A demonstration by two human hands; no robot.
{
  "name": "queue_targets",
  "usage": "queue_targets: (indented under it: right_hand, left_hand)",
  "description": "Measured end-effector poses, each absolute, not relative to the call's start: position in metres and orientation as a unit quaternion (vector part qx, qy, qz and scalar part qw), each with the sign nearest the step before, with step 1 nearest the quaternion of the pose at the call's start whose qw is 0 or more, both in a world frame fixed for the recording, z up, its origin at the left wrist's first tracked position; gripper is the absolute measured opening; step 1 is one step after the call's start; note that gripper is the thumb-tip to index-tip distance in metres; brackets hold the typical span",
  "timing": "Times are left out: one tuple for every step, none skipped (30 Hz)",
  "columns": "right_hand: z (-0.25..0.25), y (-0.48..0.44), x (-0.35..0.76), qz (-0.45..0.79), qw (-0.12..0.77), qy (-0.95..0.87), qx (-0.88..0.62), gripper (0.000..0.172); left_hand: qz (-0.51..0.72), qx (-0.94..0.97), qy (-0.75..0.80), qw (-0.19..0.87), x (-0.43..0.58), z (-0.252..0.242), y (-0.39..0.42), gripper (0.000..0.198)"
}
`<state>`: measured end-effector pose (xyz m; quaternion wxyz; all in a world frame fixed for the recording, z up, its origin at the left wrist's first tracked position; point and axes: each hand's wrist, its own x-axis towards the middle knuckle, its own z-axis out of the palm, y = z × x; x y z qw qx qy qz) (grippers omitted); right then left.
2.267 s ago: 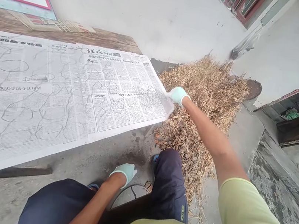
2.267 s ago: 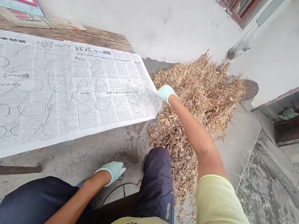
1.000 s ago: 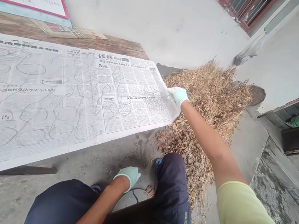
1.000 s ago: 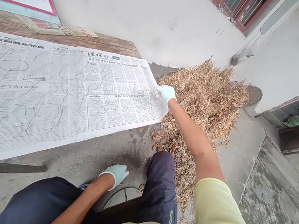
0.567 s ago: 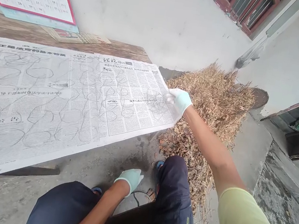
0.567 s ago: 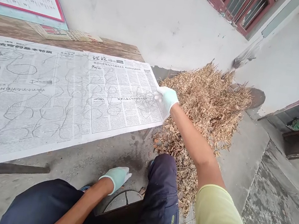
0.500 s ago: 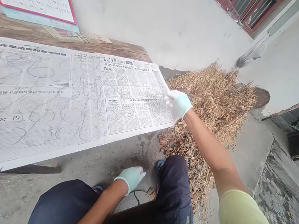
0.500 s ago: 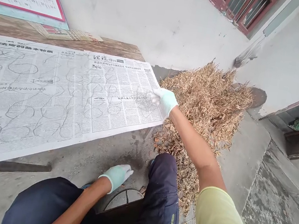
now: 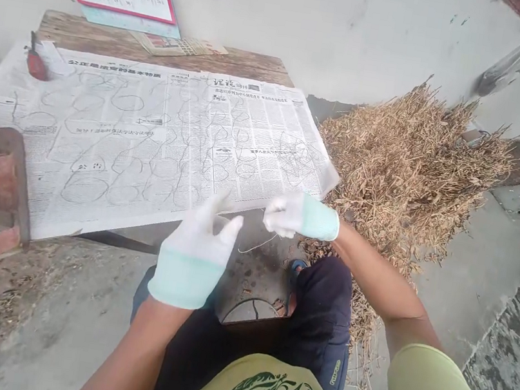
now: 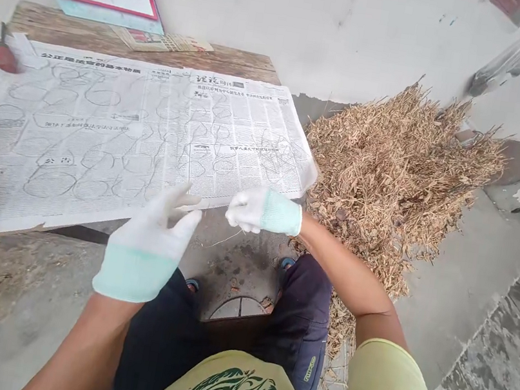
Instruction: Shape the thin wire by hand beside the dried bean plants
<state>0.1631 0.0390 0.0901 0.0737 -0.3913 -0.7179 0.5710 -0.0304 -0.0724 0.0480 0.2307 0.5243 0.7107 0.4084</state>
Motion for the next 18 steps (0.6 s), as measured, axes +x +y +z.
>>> queue_targets:
  right_hand:
    - [0.088, 0.038, 0.162, 0.576, 0.059, -0.726, -0.372, 0.012]
    - [0.086, 0.037, 0.161, 0.581, 0.050, -0.730, -0.357, 0.012]
    - [0.083, 0.038, 0.160, 0.586, 0.047, -0.731, -0.348, 0.012]
    - [0.079, 0.039, 0.160, 0.592, 0.051, -0.728, -0.342, 0.012]
    - [0.075, 0.042, 0.160, 0.600, 0.062, -0.722, -0.337, 0.013]
    - [0.071, 0.044, 0.160, 0.612, 0.080, -0.714, -0.330, 0.015]
    - [0.066, 0.048, 0.161, 0.626, 0.108, -0.702, -0.321, 0.019]
    - [0.062, 0.051, 0.161, 0.643, 0.146, -0.685, -0.311, 0.023]
    - [0.057, 0.055, 0.162, 0.659, 0.189, -0.662, -0.302, 0.029]
    - [0.052, 0.058, 0.162, 0.672, 0.231, -0.638, -0.297, 0.033]
    - [0.048, 0.061, 0.162, 0.680, 0.271, -0.613, -0.297, 0.036]
    - [0.043, 0.064, 0.162, 0.683, 0.304, -0.593, -0.299, 0.037]
    - [0.039, 0.065, 0.162, 0.685, 0.326, -0.580, -0.297, 0.037]
    - [0.035, 0.066, 0.161, 0.686, 0.337, -0.577, -0.287, 0.036]
    - [0.032, 0.066, 0.161, 0.688, 0.339, -0.583, -0.270, 0.036]
    - [0.030, 0.065, 0.161, 0.686, 0.333, -0.596, -0.251, 0.035]
    - [0.028, 0.064, 0.160, 0.680, 0.323, -0.614, -0.236, 0.034]
    - [0.027, 0.064, 0.159, 0.671, 0.314, -0.632, -0.228, 0.033]
  left_hand:
    - [0.383, 0.536, 0.709, 0.252, -0.029, 0.047, -0.067, 0.047]
    - [0.365, 0.541, 0.705, 0.277, -0.027, 0.045, -0.063, 0.040]
    - [0.358, 0.538, 0.700, 0.305, -0.026, 0.043, -0.061, 0.033]
    - [0.362, 0.523, 0.697, 0.330, -0.025, 0.042, -0.060, 0.027]
    - [0.373, 0.503, 0.696, 0.351, -0.024, 0.041, -0.060, 0.026]
    - [0.389, 0.479, 0.697, 0.366, -0.024, 0.040, -0.060, 0.027]
    - [0.414, 0.456, 0.694, 0.373, -0.024, 0.041, -0.059, 0.029]
    - [0.444, 0.436, 0.685, 0.379, -0.025, 0.041, -0.058, 0.032]
    - [0.474, 0.420, 0.671, 0.384, -0.025, 0.042, -0.056, 0.034]
    - [0.506, 0.408, 0.654, 0.387, -0.026, 0.042, -0.053, 0.035]
    - [0.536, 0.398, 0.635, 0.390, -0.027, 0.043, -0.048, 0.036]
    - [0.561, 0.388, 0.618, 0.391, -0.027, 0.043, -0.043, 0.038]
    - [0.579, 0.381, 0.607, 0.388, -0.028, 0.042, -0.038, 0.039]
    - [0.594, 0.374, 0.600, 0.385, -0.028, 0.042, -0.032, 0.040]
    - [0.608, 0.365, 0.591, 0.384, -0.027, 0.041, -0.026, 0.041]
    - [0.620, 0.356, 0.580, 0.390, -0.026, 0.041, -0.020, 0.042]
    - [0.630, 0.346, 0.567, 0.402, -0.025, 0.040, -0.015, 0.043]
    - [0.638, 0.336, 0.553, 0.417, -0.024, 0.040, -0.011, 0.043]
